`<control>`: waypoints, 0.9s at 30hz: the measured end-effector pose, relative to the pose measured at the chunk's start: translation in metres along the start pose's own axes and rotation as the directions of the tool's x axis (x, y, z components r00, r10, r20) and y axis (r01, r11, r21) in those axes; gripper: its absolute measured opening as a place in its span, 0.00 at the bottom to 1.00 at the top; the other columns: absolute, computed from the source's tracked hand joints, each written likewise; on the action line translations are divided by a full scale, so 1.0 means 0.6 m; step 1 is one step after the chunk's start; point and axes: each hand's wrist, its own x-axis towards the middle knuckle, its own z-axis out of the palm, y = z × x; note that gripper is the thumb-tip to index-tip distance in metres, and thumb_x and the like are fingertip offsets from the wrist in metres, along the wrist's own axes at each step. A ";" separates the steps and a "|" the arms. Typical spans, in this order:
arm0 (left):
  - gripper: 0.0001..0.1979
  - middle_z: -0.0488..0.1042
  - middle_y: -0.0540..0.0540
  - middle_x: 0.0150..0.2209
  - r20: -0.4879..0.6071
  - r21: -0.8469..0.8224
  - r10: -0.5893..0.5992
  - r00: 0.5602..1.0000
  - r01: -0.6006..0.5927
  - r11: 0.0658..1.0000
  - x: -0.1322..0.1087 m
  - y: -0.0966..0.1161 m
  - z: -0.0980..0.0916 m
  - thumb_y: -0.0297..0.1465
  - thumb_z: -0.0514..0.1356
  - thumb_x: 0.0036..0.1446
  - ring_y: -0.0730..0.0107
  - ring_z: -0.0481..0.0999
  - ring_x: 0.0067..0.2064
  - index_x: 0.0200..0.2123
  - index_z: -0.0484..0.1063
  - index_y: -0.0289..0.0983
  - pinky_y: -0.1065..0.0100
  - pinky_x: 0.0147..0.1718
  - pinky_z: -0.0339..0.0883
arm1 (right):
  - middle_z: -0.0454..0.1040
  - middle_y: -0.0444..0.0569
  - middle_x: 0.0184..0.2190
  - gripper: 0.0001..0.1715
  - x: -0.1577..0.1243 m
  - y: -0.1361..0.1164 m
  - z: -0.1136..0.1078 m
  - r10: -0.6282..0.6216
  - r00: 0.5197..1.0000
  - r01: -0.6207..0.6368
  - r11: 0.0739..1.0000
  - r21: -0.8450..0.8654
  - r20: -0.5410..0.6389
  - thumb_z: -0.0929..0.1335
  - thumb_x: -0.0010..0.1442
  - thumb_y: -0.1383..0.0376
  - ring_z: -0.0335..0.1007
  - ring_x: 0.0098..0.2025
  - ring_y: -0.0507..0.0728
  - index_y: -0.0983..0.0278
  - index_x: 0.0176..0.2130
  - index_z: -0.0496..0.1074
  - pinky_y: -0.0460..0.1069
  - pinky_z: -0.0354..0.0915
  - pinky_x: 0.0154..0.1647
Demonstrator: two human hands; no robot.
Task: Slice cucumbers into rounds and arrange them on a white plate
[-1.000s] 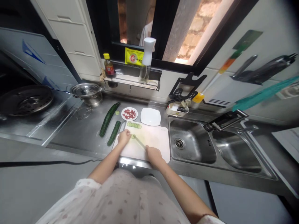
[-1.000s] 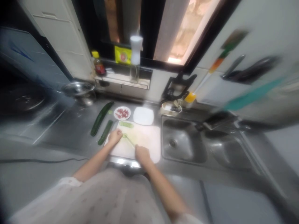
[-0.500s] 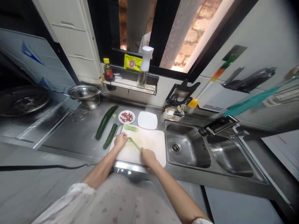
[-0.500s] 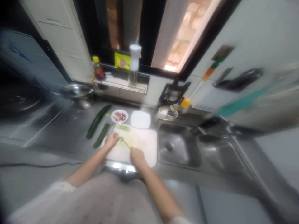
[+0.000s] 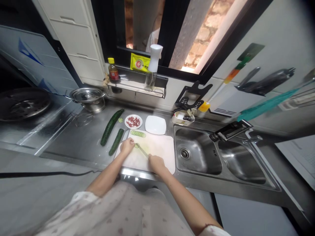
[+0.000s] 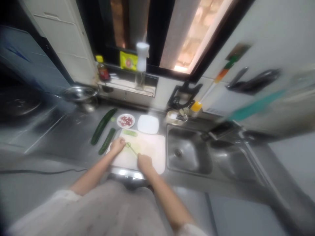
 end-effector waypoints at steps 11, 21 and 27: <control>0.10 0.78 0.48 0.39 0.005 -0.015 -0.005 1.000 0.005 1.000 0.001 0.001 -0.001 0.36 0.61 0.52 0.64 0.76 0.42 0.39 0.74 0.44 0.70 0.35 0.63 | 0.77 0.59 0.41 0.19 -0.004 0.000 -0.018 -0.002 0.999 0.002 1.000 -0.018 0.042 0.56 0.64 0.72 0.74 0.46 0.60 0.66 0.49 0.69 0.51 0.66 0.40; 0.11 0.78 0.50 0.39 0.010 0.001 0.000 1.000 0.000 1.000 0.004 -0.003 0.002 0.38 0.60 0.53 0.65 0.76 0.40 0.41 0.73 0.44 0.71 0.33 0.61 | 0.76 0.60 0.43 0.20 -0.004 -0.001 -0.023 -0.004 0.997 0.003 1.000 0.013 0.081 0.56 0.63 0.72 0.73 0.47 0.61 0.66 0.50 0.68 0.52 0.66 0.41; 0.11 0.78 0.50 0.39 0.001 0.008 0.007 1.000 -0.007 1.000 0.005 -0.004 0.004 0.37 0.60 0.53 0.66 0.76 0.41 0.41 0.73 0.44 0.71 0.33 0.60 | 0.76 0.60 0.42 0.20 -0.001 -0.004 -0.022 -0.015 0.997 0.014 1.000 0.010 0.070 0.56 0.62 0.73 0.73 0.47 0.61 0.67 0.50 0.68 0.52 0.67 0.41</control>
